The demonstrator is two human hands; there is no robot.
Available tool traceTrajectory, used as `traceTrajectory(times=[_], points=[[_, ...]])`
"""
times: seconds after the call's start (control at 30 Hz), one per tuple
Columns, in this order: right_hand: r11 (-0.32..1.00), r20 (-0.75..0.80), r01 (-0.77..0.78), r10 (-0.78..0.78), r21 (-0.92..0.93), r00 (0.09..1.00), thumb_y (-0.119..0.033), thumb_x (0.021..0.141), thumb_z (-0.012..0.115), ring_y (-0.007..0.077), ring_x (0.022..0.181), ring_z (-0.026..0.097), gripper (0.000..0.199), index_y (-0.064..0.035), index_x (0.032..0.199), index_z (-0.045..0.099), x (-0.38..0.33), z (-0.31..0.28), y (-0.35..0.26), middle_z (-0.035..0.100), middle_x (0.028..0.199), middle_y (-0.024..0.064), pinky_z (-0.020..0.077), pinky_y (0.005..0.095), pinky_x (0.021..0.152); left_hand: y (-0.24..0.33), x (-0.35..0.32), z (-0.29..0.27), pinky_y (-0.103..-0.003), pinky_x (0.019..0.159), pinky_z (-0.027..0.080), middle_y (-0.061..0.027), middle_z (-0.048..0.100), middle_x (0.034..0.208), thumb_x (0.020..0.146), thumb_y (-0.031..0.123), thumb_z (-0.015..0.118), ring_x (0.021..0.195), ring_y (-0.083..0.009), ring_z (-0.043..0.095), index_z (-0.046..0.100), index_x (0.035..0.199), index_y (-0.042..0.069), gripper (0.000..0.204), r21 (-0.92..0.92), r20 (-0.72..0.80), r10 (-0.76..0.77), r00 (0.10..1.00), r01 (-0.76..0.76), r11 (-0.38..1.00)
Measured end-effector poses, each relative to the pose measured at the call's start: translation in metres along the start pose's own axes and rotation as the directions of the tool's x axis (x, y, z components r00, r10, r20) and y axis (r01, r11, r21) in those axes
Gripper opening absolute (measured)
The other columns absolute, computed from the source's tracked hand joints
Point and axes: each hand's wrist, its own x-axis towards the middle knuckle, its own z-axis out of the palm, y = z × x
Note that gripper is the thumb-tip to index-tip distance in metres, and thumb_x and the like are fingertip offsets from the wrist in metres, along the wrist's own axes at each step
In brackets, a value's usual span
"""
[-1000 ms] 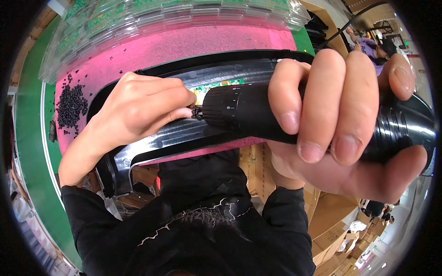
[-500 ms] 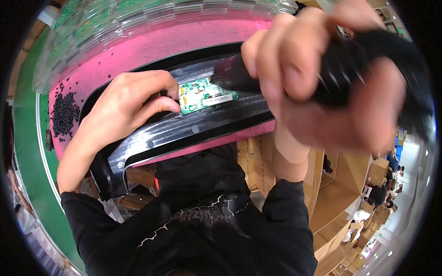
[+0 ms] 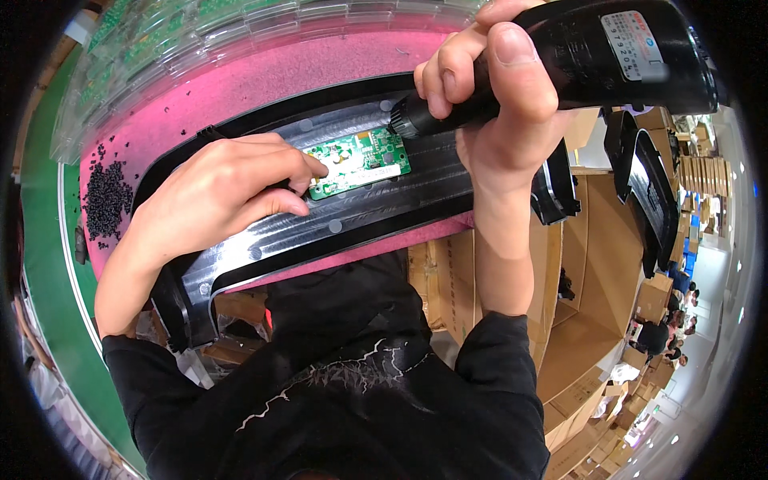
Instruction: Install circuit boards into plastic housings and secure them with an electric screwdriver.
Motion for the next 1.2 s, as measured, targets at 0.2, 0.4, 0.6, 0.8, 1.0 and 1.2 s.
traceTrajectory(times=[0.2, 0.4, 0.6, 0.8, 1.0, 1.2], points=[[1.000, 0.051, 0.014, -0.013, -0.003, 0.999, -0.037, 0.095, 0.051, 0.0154, 0.052, 0.043, 0.035, -0.0066, 0.112, 0.055, 0.001, 0.000, 0.000, 0.047, 0.063, 0.0029, 0.0380, 0.0346, 0.058, -0.001, 0.001, 0.001, -0.042, 0.075, 0.054, -0.0146, 0.071, 0.101, 0.085, 0.020, 0.071, 0.092, -0.0342, 0.067, 0.058, 0.086, -0.001, 0.024, -0.011, -0.007, 0.013, 1.000, -0.013, 1.000], [1.000, 0.083, 0.023, -0.023, -0.005, 0.996, -0.037, 0.095, 0.050, 0.0153, 0.051, 0.042, 0.036, -0.0071, 0.114, 0.055, 0.000, -0.001, 0.004, 0.046, 0.063, 0.0027, 0.0386, 0.0350, 0.058, -0.002, 0.000, 0.001, -0.042, 0.074, 0.054, -0.0147, 0.071, 0.100, 0.085, 0.020, 0.071, 0.091, -0.0341, 0.067, 0.058, 0.086, -0.001, 0.025, -0.011, -0.007, 0.015, 1.000, -0.015, 1.000], [0.998, 0.025, -0.041, 0.042, -0.038, 0.999, -0.036, 0.095, 0.048, 0.0147, 0.052, 0.041, 0.034, -0.0084, 0.114, 0.054, 0.001, 0.003, 0.003, 0.045, 0.063, 0.0022, 0.0381, 0.0343, 0.058, -0.002, 0.001, 0.002, -0.042, 0.074, 0.054, -0.0138, 0.071, 0.100, 0.084, 0.019, 0.071, 0.090, -0.0339, 0.067, 0.058, 0.085, -0.001, 0.024, -0.004, -0.009, 0.017, 1.000, -0.017, 1.000], [0.999, 0.188, -0.042, 0.035, 0.035, 0.982, -0.037, 0.095, 0.047, 0.0137, 0.053, 0.041, 0.035, -0.0087, 0.114, 0.055, 0.006, -0.002, 0.012, 0.045, 0.064, 0.0007, 0.0376, 0.0338, 0.059, 0.007, 0.000, -0.003, -0.041, 0.071, 0.054, -0.0112, 0.073, 0.103, 0.082, 0.017, 0.072, 0.086, -0.0321, 0.067, 0.057, 0.085, 0.000, 0.023, 0.038, 0.034, -0.080, 0.996, 0.078, 0.996], [0.976, -0.311, -0.212, 0.189, -0.043, 0.932, -0.017, 0.089, 0.059, 0.0141, 0.043, 0.040, 0.029, -0.0004, 0.109, 0.045, 0.004, 0.045, 0.004, 0.044, 0.055, 0.0048, 0.0391, 0.0286, 0.044, 0.007, 0.000, -0.002, -0.040, 0.068, 0.053, -0.0095, 0.073, 0.106, 0.082, 0.015, 0.071, 0.083, -0.0304, 0.066, 0.056, 0.083, 0.000, 0.022, 0.036, 0.067, -0.131, 0.989, 0.128, 0.991], [0.990, -0.293, -0.144, 0.136, -0.004, 0.946, -0.020, 0.092, 0.059, 0.0139, 0.043, 0.042, 0.032, 0.0005, 0.112, 0.045, -0.005, 0.048, 0.002, 0.045, 0.055, 0.0043, 0.0404, 0.0298, 0.046, 0.000, 0.000, 0.004, -0.041, 0.075, 0.054, -0.0115, 0.072, 0.104, 0.083, 0.015, 0.071, 0.091, -0.0317, 0.066, 0.057, 0.084, -0.002, 0.022, 0.015, -0.011, -0.041, 0.999, 0.041, 0.999]])
